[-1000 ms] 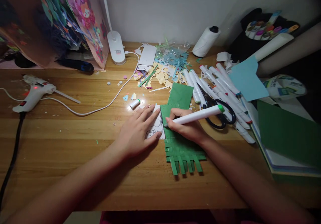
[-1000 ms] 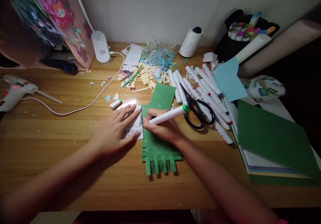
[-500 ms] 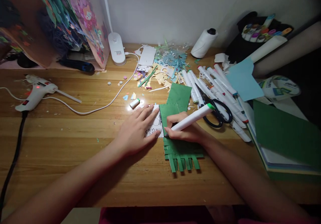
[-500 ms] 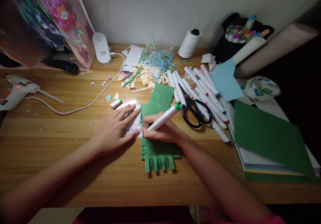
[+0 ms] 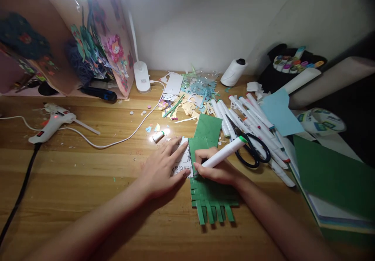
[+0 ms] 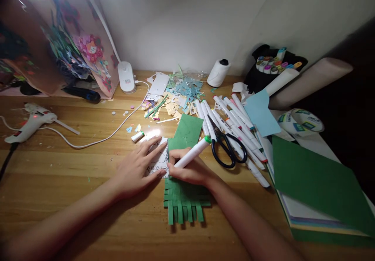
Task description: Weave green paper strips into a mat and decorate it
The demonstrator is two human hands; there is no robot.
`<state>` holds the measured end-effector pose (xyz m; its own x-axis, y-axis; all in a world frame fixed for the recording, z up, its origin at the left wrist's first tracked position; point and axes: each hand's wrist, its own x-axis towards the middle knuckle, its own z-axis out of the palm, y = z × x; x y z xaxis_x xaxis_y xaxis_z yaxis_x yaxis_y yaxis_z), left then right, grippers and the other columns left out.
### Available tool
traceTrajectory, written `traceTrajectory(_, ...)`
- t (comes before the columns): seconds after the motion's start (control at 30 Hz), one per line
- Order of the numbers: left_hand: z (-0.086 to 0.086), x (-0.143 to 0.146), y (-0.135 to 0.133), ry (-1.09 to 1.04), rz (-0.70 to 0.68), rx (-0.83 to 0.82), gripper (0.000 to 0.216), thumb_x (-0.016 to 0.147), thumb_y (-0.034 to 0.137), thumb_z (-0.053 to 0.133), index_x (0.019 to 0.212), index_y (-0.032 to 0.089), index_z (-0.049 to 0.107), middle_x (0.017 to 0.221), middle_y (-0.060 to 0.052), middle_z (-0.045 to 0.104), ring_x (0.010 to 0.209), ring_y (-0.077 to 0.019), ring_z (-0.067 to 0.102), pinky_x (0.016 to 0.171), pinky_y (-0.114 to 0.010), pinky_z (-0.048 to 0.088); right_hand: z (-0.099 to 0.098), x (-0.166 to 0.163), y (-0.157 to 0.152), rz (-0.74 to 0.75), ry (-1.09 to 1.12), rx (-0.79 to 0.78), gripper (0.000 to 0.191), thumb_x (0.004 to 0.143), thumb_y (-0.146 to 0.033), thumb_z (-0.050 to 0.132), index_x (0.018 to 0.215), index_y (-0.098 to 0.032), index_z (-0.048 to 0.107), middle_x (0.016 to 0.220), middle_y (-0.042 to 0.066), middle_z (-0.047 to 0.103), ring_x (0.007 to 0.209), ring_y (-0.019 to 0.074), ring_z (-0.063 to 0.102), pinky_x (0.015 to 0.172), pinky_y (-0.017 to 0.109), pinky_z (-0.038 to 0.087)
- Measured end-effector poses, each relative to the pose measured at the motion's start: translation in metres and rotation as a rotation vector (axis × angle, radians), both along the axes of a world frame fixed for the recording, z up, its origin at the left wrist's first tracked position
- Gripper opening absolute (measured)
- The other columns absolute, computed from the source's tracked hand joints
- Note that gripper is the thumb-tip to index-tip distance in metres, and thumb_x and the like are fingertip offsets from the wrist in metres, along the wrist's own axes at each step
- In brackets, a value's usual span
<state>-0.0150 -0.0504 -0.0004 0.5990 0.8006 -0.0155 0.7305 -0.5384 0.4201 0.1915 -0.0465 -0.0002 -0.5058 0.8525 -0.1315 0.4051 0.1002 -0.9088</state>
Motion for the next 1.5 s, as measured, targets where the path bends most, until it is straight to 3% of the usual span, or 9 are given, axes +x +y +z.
traceTrajectory(0.27, 0.001, 0.004, -0.001, 0.003, 0.000, 0.008, 0.066, 0.090, 0.049, 0.047, 0.147, 0.029, 0.019, 0.152, -0.004, 0.025, 0.137, -0.0264, 0.026, 0.110, -0.048, 0.029, -0.002, 0.003, 0.000, -0.139, 0.198, -0.071, 0.031, 0.082, -0.036, 0.055, 0.058, -0.019, 0.044, 0.051, -0.004, 0.047, 0.048, 0.0095, 0.040, 0.046, 0.022, 0.030)
traceTrajectory(0.5, 0.002, 0.003, -0.001, 0.017, -0.002, 0.003, 0.067, 0.090, 0.048, 0.048, 0.147, 0.030, 0.018, 0.153, -0.002, 0.023, 0.137, -0.0269, 0.027, 0.110, -0.048, 0.030, -0.008, -0.005, 0.008, -0.547, 0.261, 0.072, 0.019, 0.084, -0.037, 0.058, 0.082, -0.020, 0.050, 0.068, -0.003, 0.054, 0.060, 0.0116, 0.050, 0.055, 0.023, 0.038)
traceTrajectory(0.77, 0.000, 0.004, -0.001, 0.014, -0.018, 0.019, 0.067, 0.090, 0.049, 0.046, 0.147, 0.027, 0.019, 0.154, -0.002, 0.021, 0.139, -0.0255, 0.023, 0.112, -0.046, 0.027, -0.012, -0.012, 0.015, -0.572, 0.125, 0.206, 0.015, 0.082, -0.033, 0.062, 0.081, -0.020, 0.052, 0.074, -0.002, 0.055, 0.066, 0.0128, 0.052, 0.059, 0.024, 0.040)
traceTrajectory(1.1, 0.001, 0.005, 0.000, 0.032, -0.019, 0.012, 0.067, 0.090, 0.050, 0.046, 0.147, 0.026, 0.020, 0.154, -0.001, 0.020, 0.139, -0.0230, 0.022, 0.112, -0.043, 0.026, -0.014, -0.010, 0.017, -0.605, 0.039, 0.224, 0.023, 0.080, -0.037, 0.064, 0.075, -0.022, 0.048, 0.065, -0.004, 0.052, 0.058, 0.0121, 0.048, 0.054, 0.024, 0.036)
traceTrajectory(1.5, 0.002, 0.006, 0.000, 0.025, -0.013, 0.005, 0.066, 0.090, 0.049, 0.045, 0.147, 0.027, 0.020, 0.153, -0.002, 0.024, 0.139, -0.0250, 0.023, 0.111, -0.044, 0.028, -0.013, -0.010, 0.016, -0.552, 0.068, 0.224, 0.021, 0.080, -0.034, 0.065, 0.075, -0.020, 0.049, 0.068, -0.004, 0.052, 0.061, 0.0116, 0.050, 0.056, 0.024, 0.036)
